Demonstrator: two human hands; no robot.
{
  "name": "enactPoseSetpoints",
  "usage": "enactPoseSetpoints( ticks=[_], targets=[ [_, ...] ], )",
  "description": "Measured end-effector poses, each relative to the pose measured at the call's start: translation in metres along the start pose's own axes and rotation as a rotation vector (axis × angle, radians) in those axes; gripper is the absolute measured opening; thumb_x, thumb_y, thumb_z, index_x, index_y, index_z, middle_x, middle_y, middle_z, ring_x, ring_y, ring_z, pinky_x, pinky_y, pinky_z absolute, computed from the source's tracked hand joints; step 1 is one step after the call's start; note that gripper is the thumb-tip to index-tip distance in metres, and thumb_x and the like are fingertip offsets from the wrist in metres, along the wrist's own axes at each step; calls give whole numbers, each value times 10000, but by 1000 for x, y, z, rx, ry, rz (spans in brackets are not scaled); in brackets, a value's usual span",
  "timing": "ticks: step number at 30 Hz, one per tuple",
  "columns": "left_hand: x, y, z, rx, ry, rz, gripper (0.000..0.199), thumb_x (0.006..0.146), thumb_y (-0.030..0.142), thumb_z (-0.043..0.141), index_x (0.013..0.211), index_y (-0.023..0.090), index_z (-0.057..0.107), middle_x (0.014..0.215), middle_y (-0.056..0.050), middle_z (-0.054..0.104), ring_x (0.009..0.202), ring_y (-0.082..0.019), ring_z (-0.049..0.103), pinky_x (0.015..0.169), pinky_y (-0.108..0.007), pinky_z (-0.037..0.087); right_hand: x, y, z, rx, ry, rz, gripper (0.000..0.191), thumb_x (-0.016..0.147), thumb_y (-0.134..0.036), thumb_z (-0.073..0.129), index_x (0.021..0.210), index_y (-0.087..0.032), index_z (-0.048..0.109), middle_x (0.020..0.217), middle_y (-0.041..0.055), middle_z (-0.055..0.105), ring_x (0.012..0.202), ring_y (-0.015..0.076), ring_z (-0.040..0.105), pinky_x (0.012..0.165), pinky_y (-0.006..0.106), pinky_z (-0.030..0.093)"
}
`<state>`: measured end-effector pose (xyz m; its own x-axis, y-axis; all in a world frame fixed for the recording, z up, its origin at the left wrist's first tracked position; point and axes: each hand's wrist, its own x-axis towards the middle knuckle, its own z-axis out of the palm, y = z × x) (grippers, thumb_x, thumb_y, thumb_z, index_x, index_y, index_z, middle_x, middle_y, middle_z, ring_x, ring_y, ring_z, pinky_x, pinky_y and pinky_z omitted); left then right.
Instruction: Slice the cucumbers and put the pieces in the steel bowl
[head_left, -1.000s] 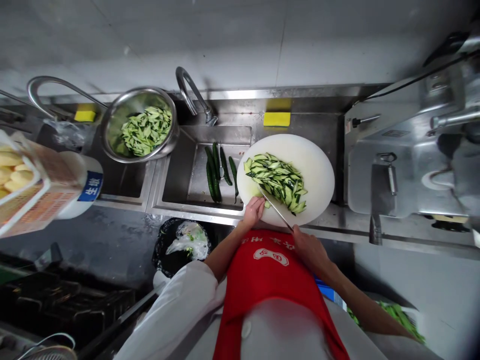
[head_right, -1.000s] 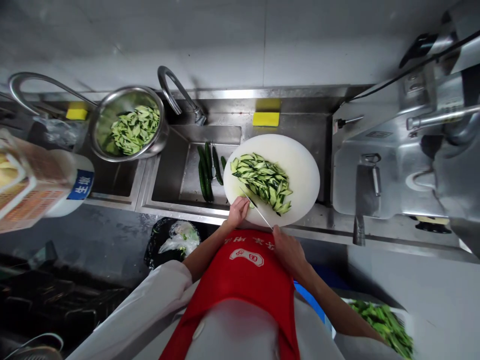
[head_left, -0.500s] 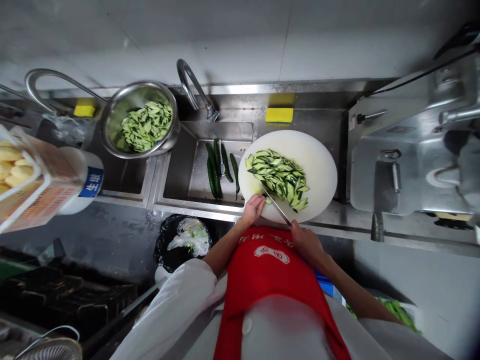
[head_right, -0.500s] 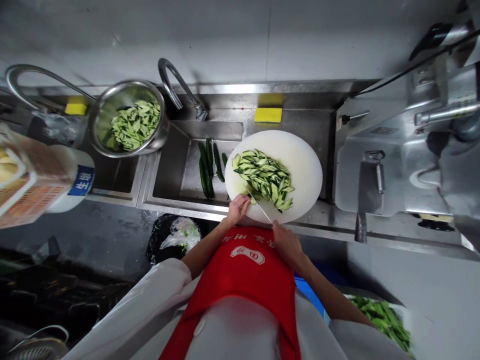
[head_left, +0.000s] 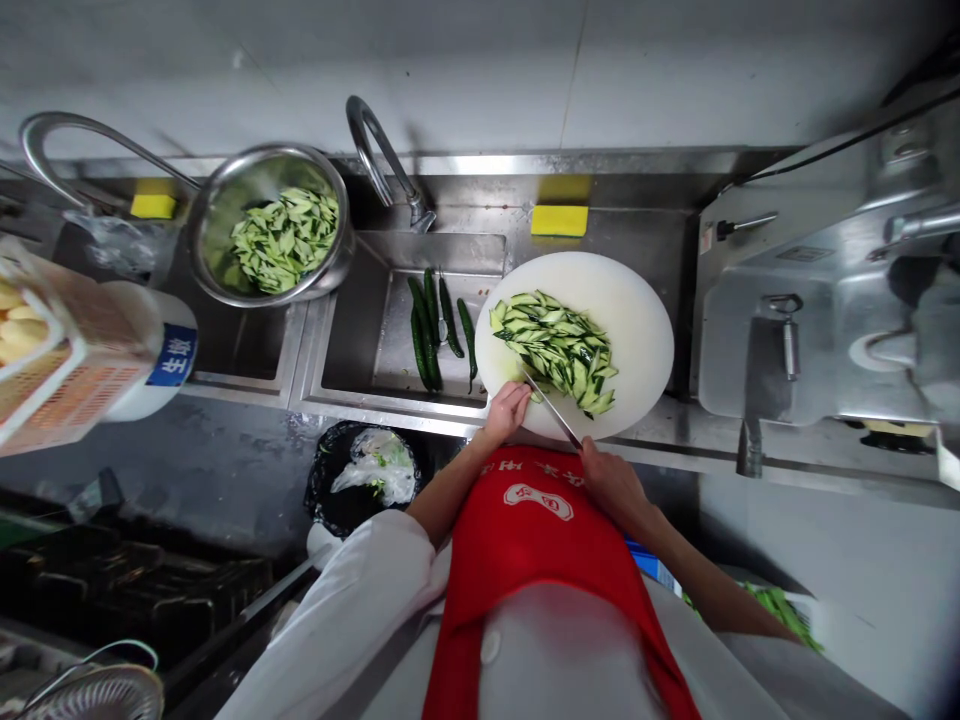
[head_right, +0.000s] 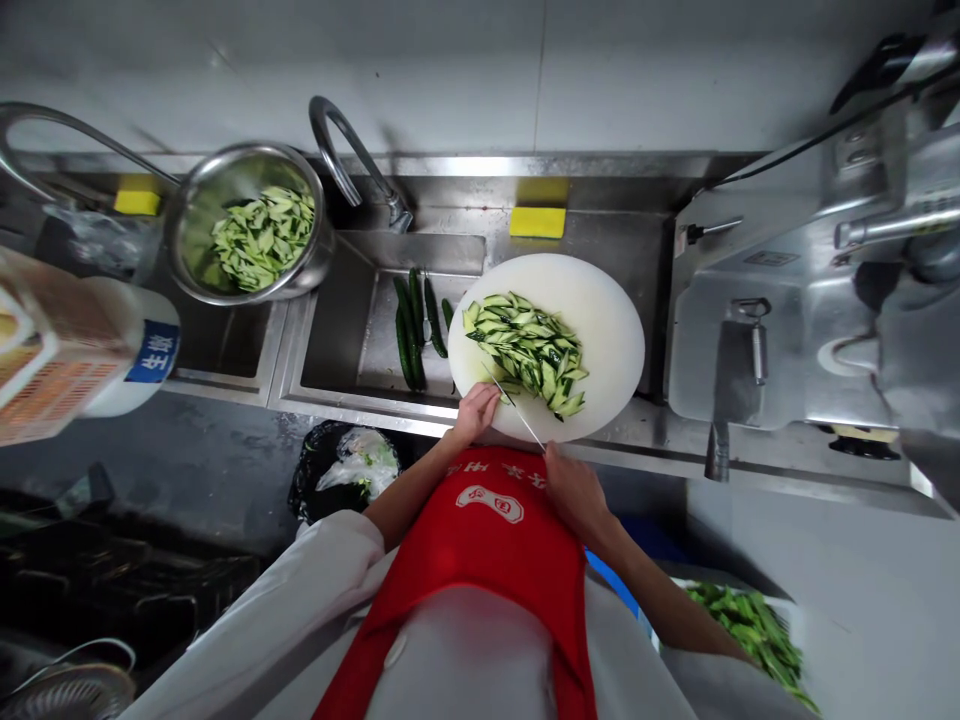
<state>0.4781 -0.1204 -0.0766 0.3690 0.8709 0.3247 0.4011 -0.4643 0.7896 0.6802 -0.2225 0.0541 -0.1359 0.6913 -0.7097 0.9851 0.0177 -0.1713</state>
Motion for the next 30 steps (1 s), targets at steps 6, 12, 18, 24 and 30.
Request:
enactPoseSetpoints(
  ticks=[6,12,18,24,30],
  targets=[
    [0,-1,0,-6,-2,-4,250,1018,268,451,1065,143,663,980,-116,672,963,-185,631,871,-348,561,2,1,5,25,21,3,273,1035,-223,255,1161,-132,479,891,134,716,853,248,723,665,293,442],
    [-2,-5,-1,-2,-11,-10,275,1025,278,434,1055,141,671,985,-115,680,955,-178,643,868,-344,570,7,1,5,18,-7,35,276,1039,-240,252,1165,-132,472,899,141,716,851,236,723,666,281,439],
    [-3,-8,0,11,-28,-18,285,1026,280,426,1075,144,672,1001,-119,680,970,-182,639,880,-350,570,-1,0,1,14,-31,24,256,1033,-229,279,1160,-141,483,884,124,710,836,222,718,668,277,435],
    [-3,-7,1,14,-33,0,279,1025,268,426,1080,141,668,983,-117,681,955,-183,636,871,-354,572,-1,4,5,3,-1,6,277,1045,-255,247,1151,-146,477,880,118,704,837,225,716,669,278,429],
    [-7,-11,-1,21,-20,13,263,1021,260,445,1090,151,673,1001,-113,677,974,-179,639,879,-347,571,10,4,12,12,-10,38,297,1055,-289,229,1154,-147,470,870,119,710,834,235,723,640,273,427]
  ],
)
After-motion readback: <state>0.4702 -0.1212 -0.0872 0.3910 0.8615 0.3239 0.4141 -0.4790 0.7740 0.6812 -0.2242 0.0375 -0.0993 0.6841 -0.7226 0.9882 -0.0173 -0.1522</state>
